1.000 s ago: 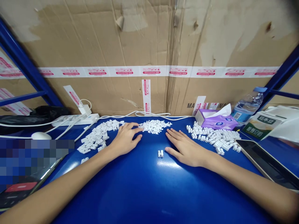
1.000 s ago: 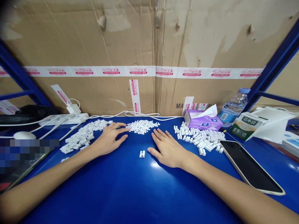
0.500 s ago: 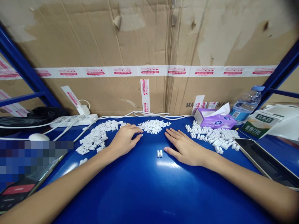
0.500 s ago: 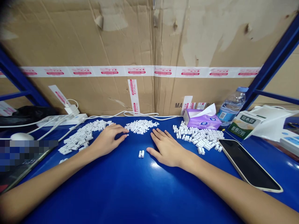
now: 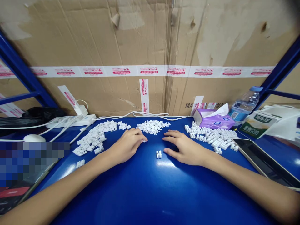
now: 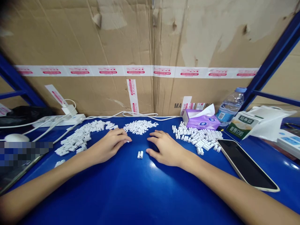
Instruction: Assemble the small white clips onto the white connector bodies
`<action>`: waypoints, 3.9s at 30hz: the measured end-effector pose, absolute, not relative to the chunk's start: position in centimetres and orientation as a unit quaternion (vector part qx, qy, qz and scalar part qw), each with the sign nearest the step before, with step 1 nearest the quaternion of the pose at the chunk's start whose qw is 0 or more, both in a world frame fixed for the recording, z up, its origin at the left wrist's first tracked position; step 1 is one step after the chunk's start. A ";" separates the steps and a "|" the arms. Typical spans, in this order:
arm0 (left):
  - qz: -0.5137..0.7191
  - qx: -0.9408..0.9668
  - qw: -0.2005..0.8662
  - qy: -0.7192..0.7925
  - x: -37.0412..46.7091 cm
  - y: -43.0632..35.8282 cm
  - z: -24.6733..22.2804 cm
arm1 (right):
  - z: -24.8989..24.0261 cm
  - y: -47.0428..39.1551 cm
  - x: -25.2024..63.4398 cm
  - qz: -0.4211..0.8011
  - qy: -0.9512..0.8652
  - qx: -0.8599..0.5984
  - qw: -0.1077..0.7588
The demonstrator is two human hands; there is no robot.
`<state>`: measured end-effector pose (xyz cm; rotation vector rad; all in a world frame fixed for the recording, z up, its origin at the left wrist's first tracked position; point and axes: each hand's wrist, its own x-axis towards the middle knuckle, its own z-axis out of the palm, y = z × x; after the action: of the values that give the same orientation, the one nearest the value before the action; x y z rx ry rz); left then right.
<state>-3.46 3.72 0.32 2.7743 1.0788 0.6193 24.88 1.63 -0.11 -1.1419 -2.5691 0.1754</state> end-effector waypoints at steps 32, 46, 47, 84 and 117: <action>0.301 0.907 0.118 0.270 -0.7 0.6 0.2 | 0.0 -0.2 23.0 0.153 -0.894 -0.349 0.236; 0.297 0.910 0.117 0.265 -0.6 0.5 0.0 | 0.2 -0.3 23.0 0.152 -0.895 -0.352 0.229; 0.298 0.910 0.113 0.264 -0.6 0.5 0.0 | 0.2 -0.2 23.0 0.152 -0.895 -0.352 0.229; 0.276 0.880 0.203 0.328 0.3 0.0 0.6 | 0.1 -0.2 22.9 0.150 -0.897 -0.346 0.231; 0.188 0.888 0.054 0.417 -0.8 0.1 -0.3 | 0.3 0.2 23.7 0.109 -0.899 -0.358 0.228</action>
<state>-0.81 0.07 -0.27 2.6963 1.2651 0.5722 23.70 0.18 0.26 -0.9865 -2.4754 0.3003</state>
